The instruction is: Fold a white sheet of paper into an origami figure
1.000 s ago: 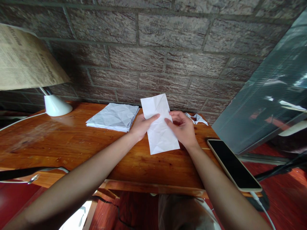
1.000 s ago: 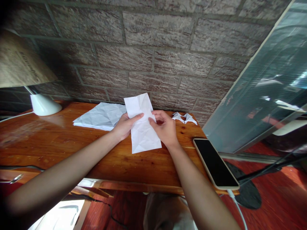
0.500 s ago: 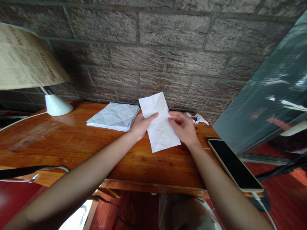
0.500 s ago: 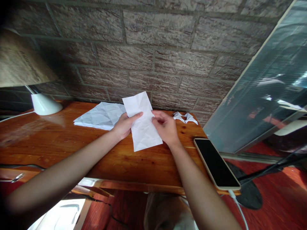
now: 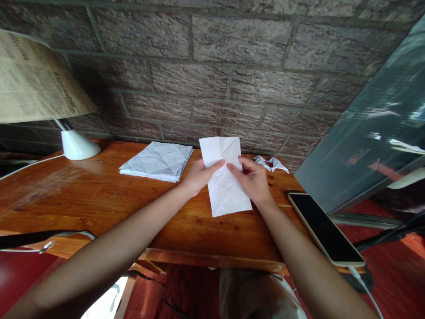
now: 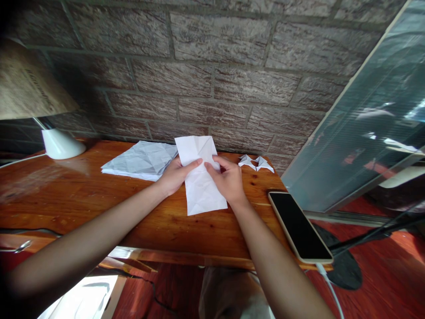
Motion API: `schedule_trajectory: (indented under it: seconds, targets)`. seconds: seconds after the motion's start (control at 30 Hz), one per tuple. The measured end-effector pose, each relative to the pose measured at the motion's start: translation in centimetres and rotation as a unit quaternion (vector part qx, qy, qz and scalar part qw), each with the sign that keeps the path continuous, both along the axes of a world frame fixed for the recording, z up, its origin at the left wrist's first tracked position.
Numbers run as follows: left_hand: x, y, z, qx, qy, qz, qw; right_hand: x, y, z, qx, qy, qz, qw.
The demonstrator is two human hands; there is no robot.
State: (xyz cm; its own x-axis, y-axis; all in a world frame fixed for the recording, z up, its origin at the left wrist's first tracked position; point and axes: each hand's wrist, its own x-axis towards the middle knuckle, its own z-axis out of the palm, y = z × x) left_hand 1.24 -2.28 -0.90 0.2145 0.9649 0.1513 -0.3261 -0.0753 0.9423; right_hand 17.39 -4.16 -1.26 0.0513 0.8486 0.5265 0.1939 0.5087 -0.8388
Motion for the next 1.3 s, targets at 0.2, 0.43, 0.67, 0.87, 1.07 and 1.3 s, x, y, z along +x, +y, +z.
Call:
schedule_trajectory:
  seconds: [0.2, 0.43, 0.67, 0.87, 1.07, 1.3]
  targets:
    - [0.3, -0.1, -0.1, -0.004, 0.001, 0.008, 1.0, -0.2, 0.2, 0.0, 0.077, 0.002, -0.024, 0.997]
    - [0.5, 0.2, -0.5, -0.027, 0.004, 0.019, 0.999, 0.1, 0.3, -0.4, 0.133, -0.087, -0.03, 0.987]
    - [0.4, 0.5, -0.5, -0.057, -0.025, 0.015, 0.998, -0.2, -0.5, 0.6, 0.139, -0.145, -0.018, 0.979]
    - [0.4, 0.5, 0.2, -0.088, -0.077, -0.011, 0.993, -0.1, -0.7, 0.9, 0.142, -0.163, -0.017, 0.976]
    - [0.2, 0.2, 0.6, -0.136, -0.084, -0.036, 0.987, 0.0, -0.7, 1.0, 0.153, -0.172, -0.028, 0.973]
    - [0.1, 0.0, 0.8, -0.122, -0.073, -0.029, 0.989, -0.1, -0.6, 0.9, 0.149, -0.174, -0.047, 0.972]
